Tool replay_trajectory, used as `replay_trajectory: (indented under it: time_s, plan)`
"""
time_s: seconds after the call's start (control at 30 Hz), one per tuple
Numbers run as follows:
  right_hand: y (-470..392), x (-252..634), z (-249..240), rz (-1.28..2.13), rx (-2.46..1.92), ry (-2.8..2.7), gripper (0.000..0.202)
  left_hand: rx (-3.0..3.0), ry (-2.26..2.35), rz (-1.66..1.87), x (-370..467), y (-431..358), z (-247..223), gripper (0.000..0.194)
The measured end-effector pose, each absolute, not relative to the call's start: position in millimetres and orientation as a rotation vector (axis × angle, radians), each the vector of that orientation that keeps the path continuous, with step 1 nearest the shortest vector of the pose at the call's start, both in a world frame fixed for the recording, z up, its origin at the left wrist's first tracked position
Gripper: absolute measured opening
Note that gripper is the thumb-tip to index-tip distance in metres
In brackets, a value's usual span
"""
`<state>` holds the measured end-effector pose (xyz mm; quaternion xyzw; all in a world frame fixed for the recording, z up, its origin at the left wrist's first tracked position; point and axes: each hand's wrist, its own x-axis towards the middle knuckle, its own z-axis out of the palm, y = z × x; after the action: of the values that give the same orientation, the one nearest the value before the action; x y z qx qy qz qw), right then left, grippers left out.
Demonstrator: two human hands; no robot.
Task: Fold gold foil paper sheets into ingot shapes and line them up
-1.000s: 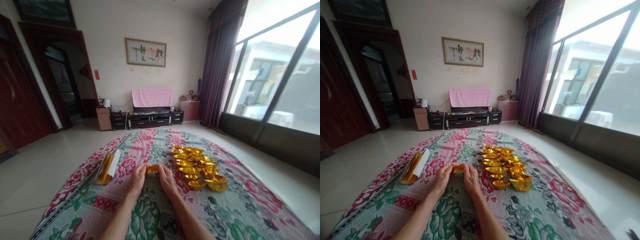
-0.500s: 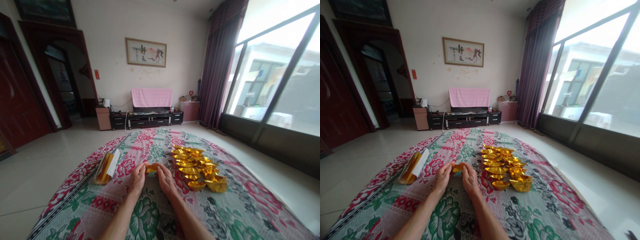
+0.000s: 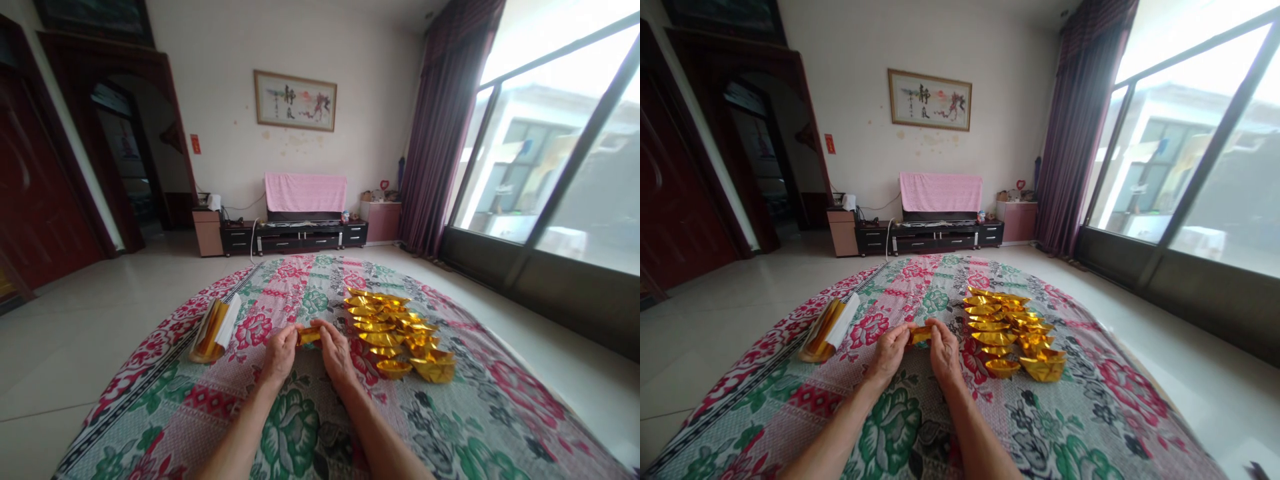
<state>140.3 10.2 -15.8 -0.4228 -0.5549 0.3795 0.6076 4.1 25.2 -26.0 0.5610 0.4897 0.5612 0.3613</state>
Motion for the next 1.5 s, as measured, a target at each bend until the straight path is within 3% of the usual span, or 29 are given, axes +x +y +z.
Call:
replay_trajectory:
  time_s: [1.23, 1.5]
  plan:
    - [11, 144, -14, 0.945, -0.973, -1.188, 0.037, 1.273, 1.177, 1.404, 10, 19, -20, 0.036]
    - [10, 141, -13, 0.827, -1.003, -1.243, 0.033, 1.225, 1.198, 1.351, 9, 20, -20, 0.038]
